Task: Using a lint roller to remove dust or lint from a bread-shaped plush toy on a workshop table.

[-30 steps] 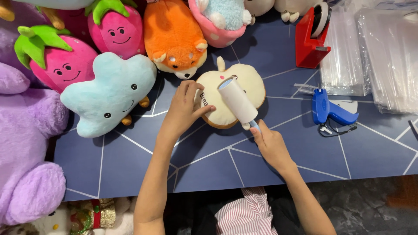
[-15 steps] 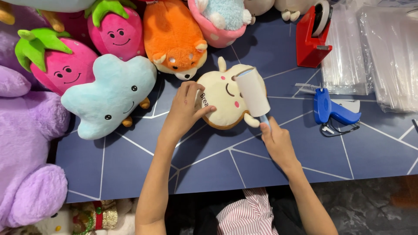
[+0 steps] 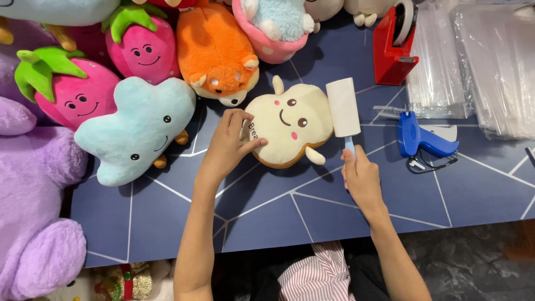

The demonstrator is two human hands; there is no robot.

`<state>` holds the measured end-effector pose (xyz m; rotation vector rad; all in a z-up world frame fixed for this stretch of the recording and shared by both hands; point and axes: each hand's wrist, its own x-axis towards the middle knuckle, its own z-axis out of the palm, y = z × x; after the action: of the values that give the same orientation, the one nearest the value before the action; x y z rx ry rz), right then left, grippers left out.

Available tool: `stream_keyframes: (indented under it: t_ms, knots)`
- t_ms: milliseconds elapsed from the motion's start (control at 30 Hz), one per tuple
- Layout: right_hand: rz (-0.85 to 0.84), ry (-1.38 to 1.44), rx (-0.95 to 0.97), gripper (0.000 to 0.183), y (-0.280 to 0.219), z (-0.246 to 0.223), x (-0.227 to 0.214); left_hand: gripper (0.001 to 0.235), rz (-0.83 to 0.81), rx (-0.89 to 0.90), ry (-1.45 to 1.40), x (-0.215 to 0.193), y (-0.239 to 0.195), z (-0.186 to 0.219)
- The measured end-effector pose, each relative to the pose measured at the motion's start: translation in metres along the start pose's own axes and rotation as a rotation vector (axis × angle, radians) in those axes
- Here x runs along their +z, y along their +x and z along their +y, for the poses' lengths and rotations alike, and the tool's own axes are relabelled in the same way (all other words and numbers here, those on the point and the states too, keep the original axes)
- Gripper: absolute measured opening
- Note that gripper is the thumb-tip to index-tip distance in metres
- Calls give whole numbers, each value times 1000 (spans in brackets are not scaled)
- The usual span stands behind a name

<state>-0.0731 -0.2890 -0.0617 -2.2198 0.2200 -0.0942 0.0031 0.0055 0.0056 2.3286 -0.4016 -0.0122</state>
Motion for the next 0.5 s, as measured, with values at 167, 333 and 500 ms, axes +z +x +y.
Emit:
stream_keyframes:
  t_ms: [167, 333, 500]
  knots:
    - [-72, -104, -146, 45, -1, 25, 16, 55, -5, -2, -5, 0, 1, -2]
    - [-142, -119, -180, 44, -5, 31, 19, 55, 3, 18, -4, -3, -1, 5]
    - [-65, -66, -56, 48, -5, 12, 5, 87, -58, 72, -38, -13, -10, 20]
